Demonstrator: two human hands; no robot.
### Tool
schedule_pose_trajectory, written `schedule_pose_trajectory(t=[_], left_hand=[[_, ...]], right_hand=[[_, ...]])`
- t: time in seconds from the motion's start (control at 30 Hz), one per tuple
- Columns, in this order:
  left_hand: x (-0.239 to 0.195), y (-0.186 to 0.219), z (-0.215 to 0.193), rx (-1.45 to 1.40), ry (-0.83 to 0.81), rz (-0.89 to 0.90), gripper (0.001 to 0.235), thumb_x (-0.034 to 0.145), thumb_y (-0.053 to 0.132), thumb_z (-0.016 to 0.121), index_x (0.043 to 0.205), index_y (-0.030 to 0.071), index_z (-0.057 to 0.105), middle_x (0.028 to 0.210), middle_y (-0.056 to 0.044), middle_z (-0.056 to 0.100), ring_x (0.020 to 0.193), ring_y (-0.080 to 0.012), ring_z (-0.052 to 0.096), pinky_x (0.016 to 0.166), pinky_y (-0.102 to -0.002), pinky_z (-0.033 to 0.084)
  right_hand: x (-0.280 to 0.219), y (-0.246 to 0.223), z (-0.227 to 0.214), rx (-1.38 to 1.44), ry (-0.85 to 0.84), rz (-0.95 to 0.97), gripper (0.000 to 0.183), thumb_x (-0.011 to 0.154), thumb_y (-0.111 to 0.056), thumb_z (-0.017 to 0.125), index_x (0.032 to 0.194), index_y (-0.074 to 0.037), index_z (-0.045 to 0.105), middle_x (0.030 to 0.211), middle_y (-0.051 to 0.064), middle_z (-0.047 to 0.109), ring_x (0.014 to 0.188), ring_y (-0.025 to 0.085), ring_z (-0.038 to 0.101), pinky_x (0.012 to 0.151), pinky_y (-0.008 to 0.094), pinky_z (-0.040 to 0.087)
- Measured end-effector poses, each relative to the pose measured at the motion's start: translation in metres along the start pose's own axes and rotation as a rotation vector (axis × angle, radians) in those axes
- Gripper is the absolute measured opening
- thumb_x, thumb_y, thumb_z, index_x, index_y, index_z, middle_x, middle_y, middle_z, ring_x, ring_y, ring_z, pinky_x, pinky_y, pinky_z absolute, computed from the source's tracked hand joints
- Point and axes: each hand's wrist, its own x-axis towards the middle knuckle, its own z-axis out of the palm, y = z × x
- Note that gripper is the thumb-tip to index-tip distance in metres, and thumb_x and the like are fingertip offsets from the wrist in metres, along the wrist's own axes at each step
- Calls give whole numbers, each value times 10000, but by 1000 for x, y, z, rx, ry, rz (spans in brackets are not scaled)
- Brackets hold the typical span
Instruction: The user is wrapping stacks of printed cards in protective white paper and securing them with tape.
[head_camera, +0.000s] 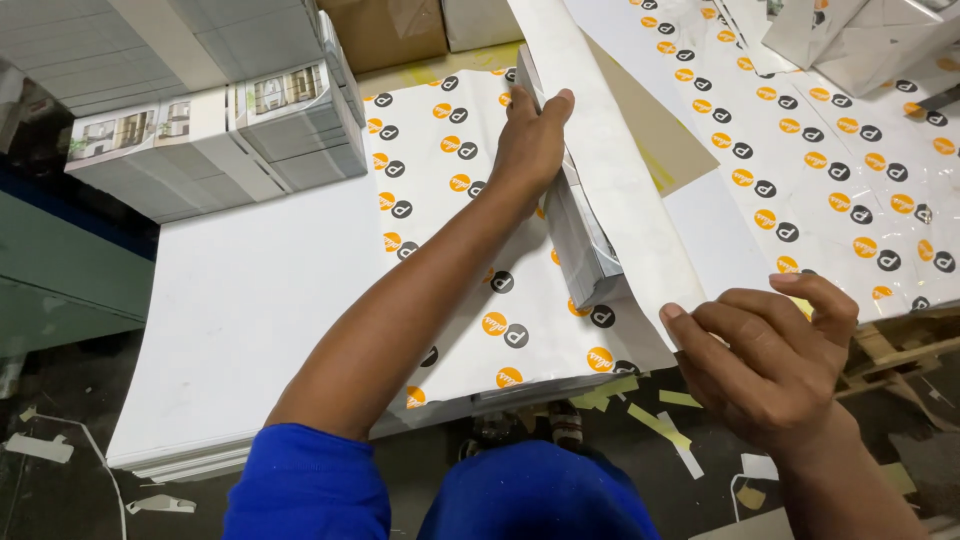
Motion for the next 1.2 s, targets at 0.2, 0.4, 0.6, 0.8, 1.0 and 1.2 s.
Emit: schedule_pose_trajectory(t=[0.2,0.4,0.6,0.8,1.0,1.2], left_hand=[[1,-2,1,-25,32,27,970,902,488,505,1595,-57,100,1649,-281,218,1492,-392,329,1176,-391,316],[-2,4,0,15,79,26,983,885,490,506,1596,-59,105,1598,-295,343,1429,-395,440,1157,-384,351],[7,-11,6,-29,121,147,952,924,464,501,1585,-110,127,1644,-303,262,1544,-366,252,1227,-360,225],[-7,-2,6,-97,73,269,885,964,382,433,1631,-10,3,1701,-232,20,1594,-287,-84,1232,-395,63],[-25,-3,9,-201,35,402,825,1083,501,313,1641,-21,0,1756,-211,15,1637,-292,-41,1294,-390,35],[-29,0,10,-151,9,416,877,1069,607,191,1644,-11,-47,1756,-201,-37,1634,-309,-58,1295,-401,45]], right_hand=[[13,33,-16,232,-242,-87,422,824,-370,745,1156,-110,744,985,27,690,994,205,656,1117,495,354],[98,114,34,540,-384,-9,588,1048,-386,392,1515,-35,451,1609,217,417,1548,391,328,1242,514,261],[126,137,130,417,-708,-159,863,985,-583,324,1600,-17,107,1687,235,35,1564,355,-46,1200,513,23],[130,137,132,385,-785,-214,952,968,-644,307,1575,42,48,1686,257,13,1576,354,-60,1192,508,15],[136,133,130,395,-806,-197,985,954,-647,336,1622,17,48,1707,255,4,1567,359,-64,1184,497,22],[136,129,138,437,-776,-216,982,970,-619,367,1583,70,28,1659,306,-10,1580,413,-94,1223,535,10]])
